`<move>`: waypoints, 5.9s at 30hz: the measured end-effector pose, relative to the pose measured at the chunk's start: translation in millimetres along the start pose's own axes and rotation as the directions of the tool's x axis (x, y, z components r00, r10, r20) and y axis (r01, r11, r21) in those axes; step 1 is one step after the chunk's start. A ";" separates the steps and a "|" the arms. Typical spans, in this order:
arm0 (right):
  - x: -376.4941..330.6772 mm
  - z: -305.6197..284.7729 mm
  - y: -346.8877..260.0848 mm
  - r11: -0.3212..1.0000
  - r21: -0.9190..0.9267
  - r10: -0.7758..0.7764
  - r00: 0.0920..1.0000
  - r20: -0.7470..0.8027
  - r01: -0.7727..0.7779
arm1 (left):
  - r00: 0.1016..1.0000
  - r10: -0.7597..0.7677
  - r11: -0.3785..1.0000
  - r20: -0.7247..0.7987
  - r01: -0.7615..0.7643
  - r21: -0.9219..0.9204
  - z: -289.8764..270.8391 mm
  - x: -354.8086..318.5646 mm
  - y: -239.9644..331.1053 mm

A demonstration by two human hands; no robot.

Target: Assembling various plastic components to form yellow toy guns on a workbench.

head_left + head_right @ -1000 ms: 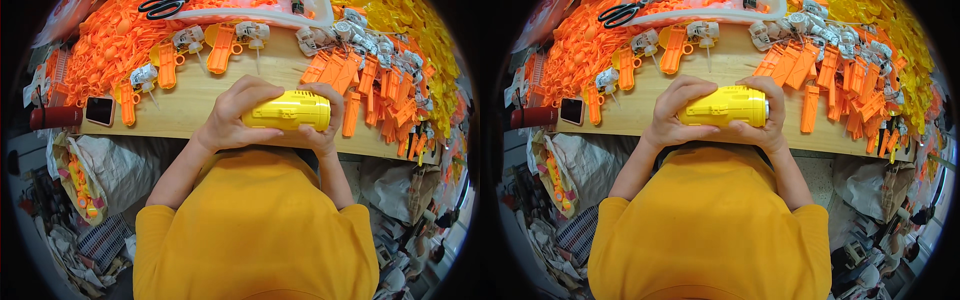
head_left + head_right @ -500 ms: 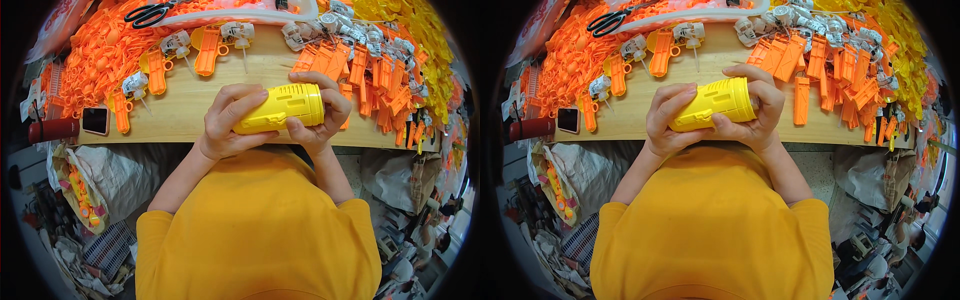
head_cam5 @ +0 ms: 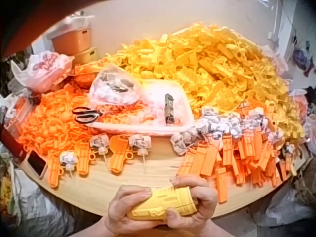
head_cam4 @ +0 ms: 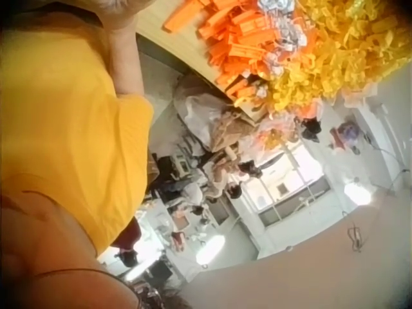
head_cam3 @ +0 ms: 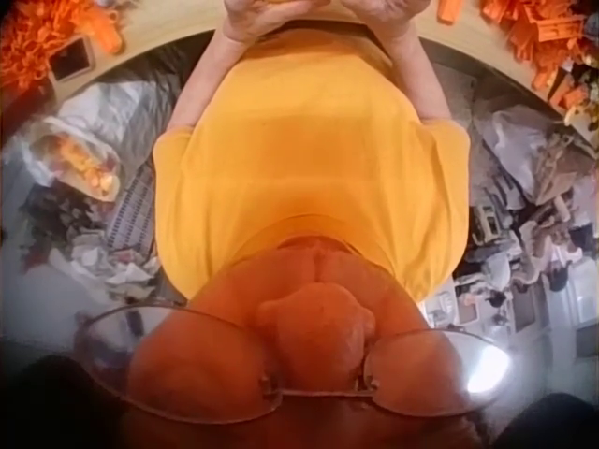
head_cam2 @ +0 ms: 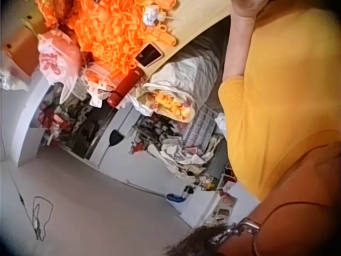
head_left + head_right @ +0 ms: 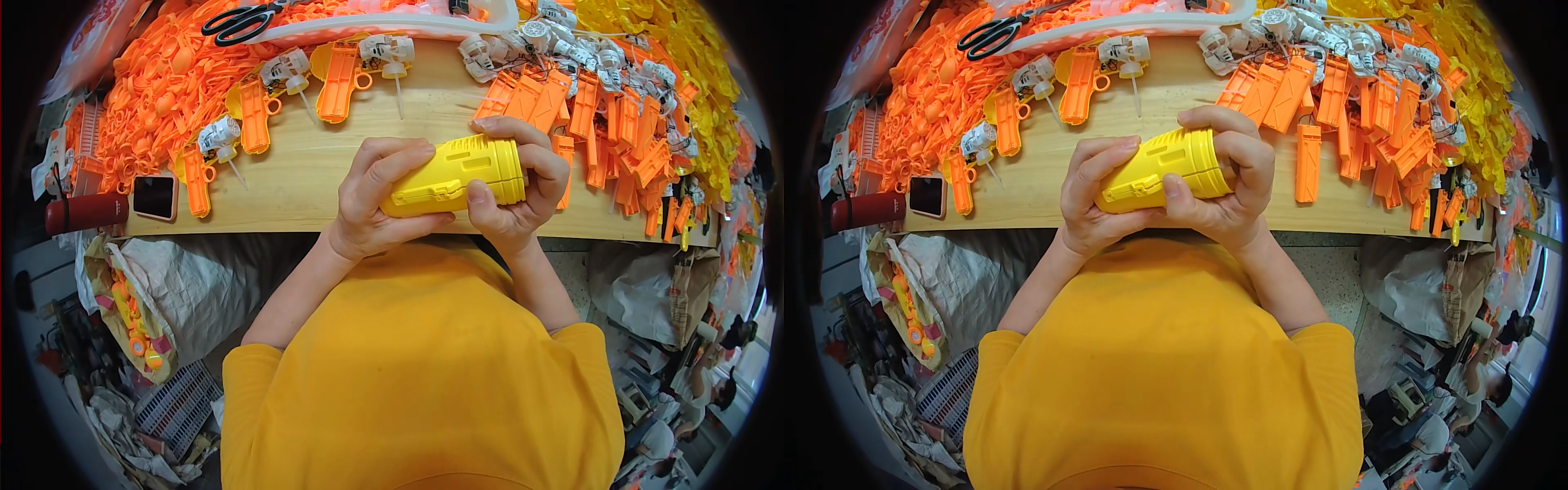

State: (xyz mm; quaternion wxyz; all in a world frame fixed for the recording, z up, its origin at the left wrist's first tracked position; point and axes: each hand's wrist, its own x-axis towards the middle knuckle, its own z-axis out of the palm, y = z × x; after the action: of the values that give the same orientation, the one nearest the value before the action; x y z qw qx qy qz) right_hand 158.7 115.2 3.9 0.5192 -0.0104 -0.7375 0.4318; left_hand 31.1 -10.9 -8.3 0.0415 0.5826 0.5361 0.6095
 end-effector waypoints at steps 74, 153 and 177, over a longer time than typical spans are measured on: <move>3.2 -0.6 4.7 0.991 0.116 -0.037 0.981 -0.191 0.060 | 0.998 0.021 0.993 -0.057 -0.014 0.117 11.1 -3.8 -2.2; -36.8 37.9 -16.5 0.758 0.219 0.528 0.776 0.345 -0.614 | 0.607 -0.470 0.882 -0.640 0.288 -0.374 -66.0 25.8 -37.9; -10.5 57.3 -3.0 0.698 0.230 0.657 0.734 0.174 -0.679 | 0.846 0.086 0.812 -0.526 0.246 0.528 -192.5 90.6 -90.8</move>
State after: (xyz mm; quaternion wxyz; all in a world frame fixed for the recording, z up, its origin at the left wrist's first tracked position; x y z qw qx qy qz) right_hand 120.4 72.6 -7.1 0.2939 -0.1874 -0.6348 0.6896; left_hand -195.1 -27.9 37.1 -0.2586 0.3533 0.7105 0.5509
